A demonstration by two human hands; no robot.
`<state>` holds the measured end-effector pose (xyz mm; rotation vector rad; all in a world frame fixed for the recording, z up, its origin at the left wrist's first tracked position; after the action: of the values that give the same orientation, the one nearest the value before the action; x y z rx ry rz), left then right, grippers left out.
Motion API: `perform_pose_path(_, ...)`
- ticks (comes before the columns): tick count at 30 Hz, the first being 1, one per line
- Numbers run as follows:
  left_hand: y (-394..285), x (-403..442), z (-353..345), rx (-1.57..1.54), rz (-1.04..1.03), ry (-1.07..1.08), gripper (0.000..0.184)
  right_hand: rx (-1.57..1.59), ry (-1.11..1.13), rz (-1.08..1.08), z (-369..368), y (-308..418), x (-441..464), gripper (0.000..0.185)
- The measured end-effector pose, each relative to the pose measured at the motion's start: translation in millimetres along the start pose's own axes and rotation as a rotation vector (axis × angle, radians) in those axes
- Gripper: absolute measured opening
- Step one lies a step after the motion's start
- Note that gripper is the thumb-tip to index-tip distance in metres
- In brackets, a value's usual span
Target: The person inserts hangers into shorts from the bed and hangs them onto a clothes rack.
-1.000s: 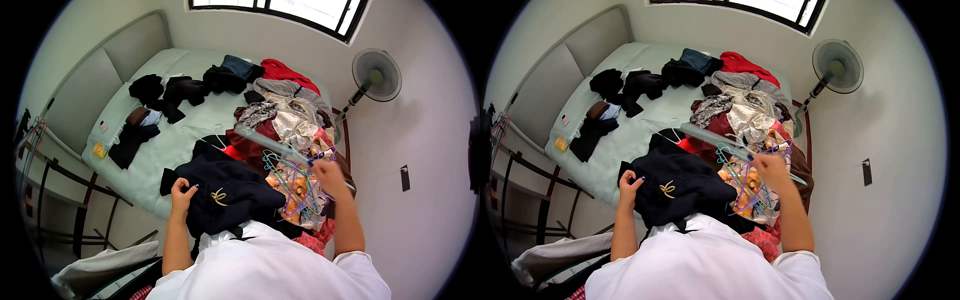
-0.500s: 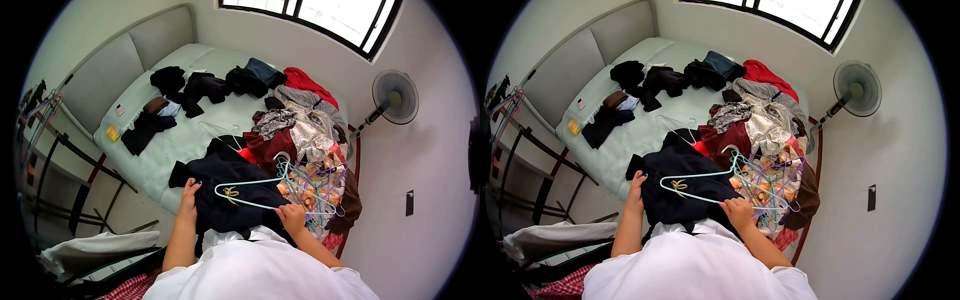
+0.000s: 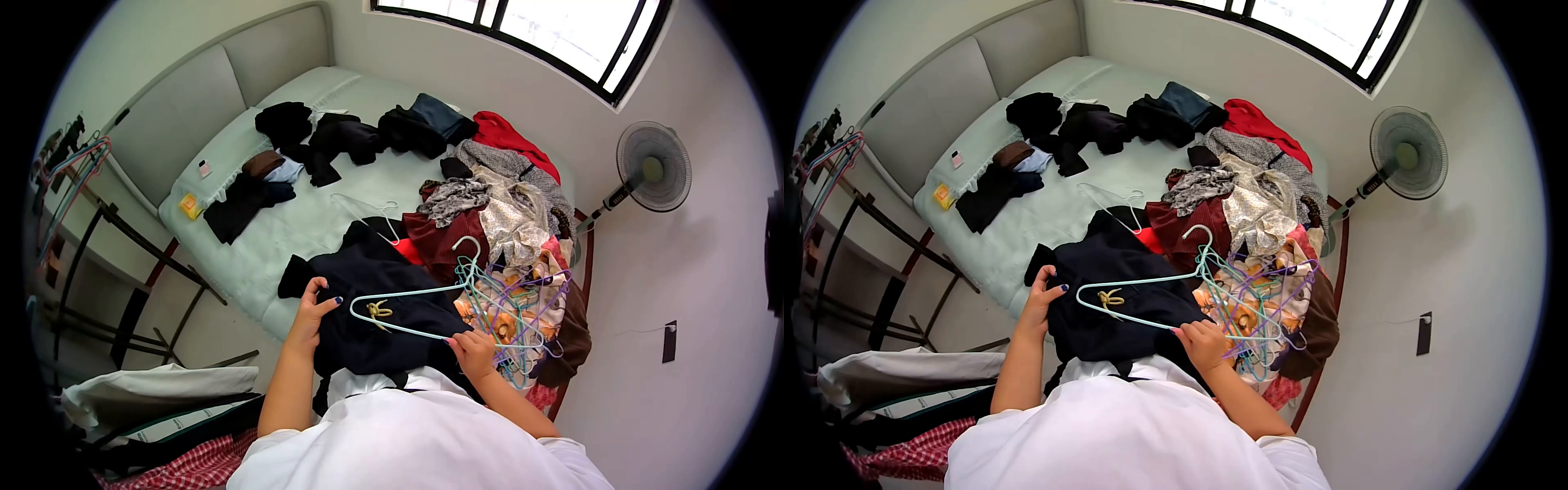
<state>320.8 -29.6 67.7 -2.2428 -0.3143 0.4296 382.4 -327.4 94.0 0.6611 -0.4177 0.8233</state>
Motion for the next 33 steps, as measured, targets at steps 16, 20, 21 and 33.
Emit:
perform_pose_path(16, 15.7, -13.4, 3.4, 0.422, 0.06, -0.106, 0.074, 0.063, 0.059, 0.063, -18.2, 6.2, -14.0, 0.015)
perform_pose_path(20, 7.1, -23.7, -9.8, 0.542, -0.124, -0.03, 0.073, 0.103, 0.125, -0.051, -22.1, -5.9, -27.1, 0.017)
perform_pose_path(21, 5.1, -26.6, -11.3, 0.547, -0.165, -0.029, 0.072, 0.119, 0.061, -0.075, -17.7, -9.3, -27.8, 0.019)
perform_pose_path(33, 11.2, -65.9, -16.7, 0.551, -0.152, -0.01, 0.068, 0.258, 0.212, -0.544, -6.0, -104.9, -82.0, 0.013)
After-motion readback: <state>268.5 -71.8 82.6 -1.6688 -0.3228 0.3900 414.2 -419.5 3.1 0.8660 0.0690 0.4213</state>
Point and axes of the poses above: each hand's wrist, its own x-axis towards the middle knuckle, its own z-axis out of the back of the hand, y = z × x, the point moved 6 cm from there along x, towards the middle knuckle, and after that the axes turned 1 degree about -y, right-handed, at the moved point
